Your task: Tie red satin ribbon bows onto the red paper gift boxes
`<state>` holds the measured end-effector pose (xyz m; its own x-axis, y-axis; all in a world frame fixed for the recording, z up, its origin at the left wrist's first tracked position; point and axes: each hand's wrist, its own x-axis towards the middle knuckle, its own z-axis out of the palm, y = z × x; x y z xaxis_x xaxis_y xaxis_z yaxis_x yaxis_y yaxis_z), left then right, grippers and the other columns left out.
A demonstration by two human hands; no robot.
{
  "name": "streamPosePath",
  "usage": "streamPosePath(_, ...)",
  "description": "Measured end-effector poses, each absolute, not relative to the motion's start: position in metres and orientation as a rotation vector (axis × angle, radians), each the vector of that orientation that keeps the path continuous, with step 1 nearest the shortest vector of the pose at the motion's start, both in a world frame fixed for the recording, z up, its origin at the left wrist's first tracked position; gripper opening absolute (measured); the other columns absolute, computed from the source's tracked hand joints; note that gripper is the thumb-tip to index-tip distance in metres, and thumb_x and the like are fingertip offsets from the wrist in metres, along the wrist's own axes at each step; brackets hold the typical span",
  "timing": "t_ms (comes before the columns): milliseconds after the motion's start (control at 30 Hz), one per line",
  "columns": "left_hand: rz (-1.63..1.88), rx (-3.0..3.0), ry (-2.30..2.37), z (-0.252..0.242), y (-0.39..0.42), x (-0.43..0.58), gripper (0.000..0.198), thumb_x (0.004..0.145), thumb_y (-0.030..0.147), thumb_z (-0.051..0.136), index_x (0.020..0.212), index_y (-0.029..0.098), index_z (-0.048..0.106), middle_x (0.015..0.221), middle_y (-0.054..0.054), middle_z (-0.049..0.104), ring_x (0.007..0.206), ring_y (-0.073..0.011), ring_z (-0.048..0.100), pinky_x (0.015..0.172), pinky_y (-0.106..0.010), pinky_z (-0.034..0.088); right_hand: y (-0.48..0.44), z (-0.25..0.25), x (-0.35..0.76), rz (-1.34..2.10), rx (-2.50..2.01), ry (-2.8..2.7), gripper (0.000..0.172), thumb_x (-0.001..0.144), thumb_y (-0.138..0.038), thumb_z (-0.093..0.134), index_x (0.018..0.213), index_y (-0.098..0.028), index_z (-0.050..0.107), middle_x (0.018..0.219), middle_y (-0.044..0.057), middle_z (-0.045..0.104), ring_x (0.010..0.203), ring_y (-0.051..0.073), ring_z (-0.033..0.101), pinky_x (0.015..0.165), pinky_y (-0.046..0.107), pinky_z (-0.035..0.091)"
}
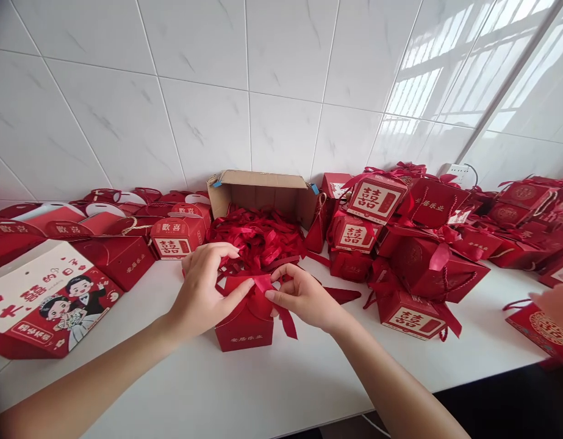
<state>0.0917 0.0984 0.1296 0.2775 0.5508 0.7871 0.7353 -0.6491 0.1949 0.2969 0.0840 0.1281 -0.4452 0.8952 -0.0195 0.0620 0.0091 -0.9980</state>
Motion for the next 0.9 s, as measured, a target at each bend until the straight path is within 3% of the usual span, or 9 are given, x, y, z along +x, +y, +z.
streamPosePath(200,-1.276,-2.254,-1.170,0.130,0.098,0.088,0.031,0.079,0.029,0.064,0.103,0.020,0.046,0.107,-0.010,0.062,0.102,-0.0273,0.058,0.087,-0.043,0.033,0.089,0.120,0.292,1.488,-0.977,-1.662,0.039,0.081,-0.048,0.065,0.102,-0.017,0.054,0.066,0.001,0.066,0.063,0.015,0.062,0.065,0.028,0.046)
streamPosePath(333,-1.303,-2.267,-1.215,0.129,0.098,0.088,0.032,0.079,0.030,0.063,0.104,0.019,0.046,0.107,-0.010,0.061,0.101,-0.0273,0.058,0.088,-0.043,0.034,0.095,0.117,0.286,1.274,-1.083,-1.760,0.037,0.082,-0.045,0.064,0.106,-0.017,0.064,0.062,-0.001,0.062,0.058,0.013,0.057,0.057,0.024,0.042)
streamPosePath(433,-1.319,-2.356,-1.303,0.131,0.097,0.086,0.030,0.078,0.029,0.061,0.104,0.019,0.047,0.107,-0.009,0.061,0.102,-0.0269,0.057,0.091,-0.045,0.033,0.098,0.115,0.277,1.223,-1.071,-1.787,0.031,0.083,-0.044,0.062,0.098,-0.018,0.071,0.064,-0.001,0.062,0.057,0.012,0.054,0.055,0.024,0.041)
streamPosePath(533,-1.359,-2.615,-1.509,0.135,0.096,0.077,0.030,0.076,0.028,0.057,0.104,0.022,0.049,0.109,-0.007,0.059,0.106,-0.0262,0.054,0.096,-0.045,0.034,0.098,0.111,0.270,1.112,-1.036,-1.753,0.025,0.081,-0.041,0.064,0.083,-0.018,0.073,0.076,0.002,0.065,0.068,0.014,0.057,0.063,0.026,0.045)
streamPosePath(633,-1.437,-2.866,-1.840,0.137,0.098,0.064,0.024,0.077,0.030,0.053,0.099,0.023,0.050,0.108,-0.005,0.057,0.108,-0.0254,0.052,0.093,-0.041,0.040,0.096,0.107,0.266,0.960,-1.030,-1.730,0.020,0.081,-0.036,0.065,0.083,-0.018,0.072,0.091,0.004,0.066,0.080,0.017,0.059,0.071,0.028,0.046)
streamPosePath(800,-1.161,-2.962,-2.361,0.126,0.101,0.047,0.034,0.077,0.051,0.059,0.093,0.023,0.048,0.102,-0.003,0.058,0.098,-0.0240,0.056,0.085,-0.037,0.043,0.093,0.104,0.265,1.113,-0.941,-1.716,0.019,0.086,-0.035,0.060,0.088,-0.018,0.068,0.088,0.004,0.069,0.082,0.017,0.063,0.071,0.027,0.049)
streamPosePath(900,-1.151,-3.046,-2.605,0.120,0.101,0.045,0.038,0.076,0.055,0.060,0.093,0.022,0.052,0.098,-0.003,0.062,0.095,-0.0242,0.059,0.081,-0.035,0.044,0.092,0.104,0.265,1.164,-0.838,-1.737,0.019,0.090,-0.034,0.056,0.090,-0.018,0.067,0.093,0.005,0.069,0.088,0.017,0.063,0.078,0.028,0.050)
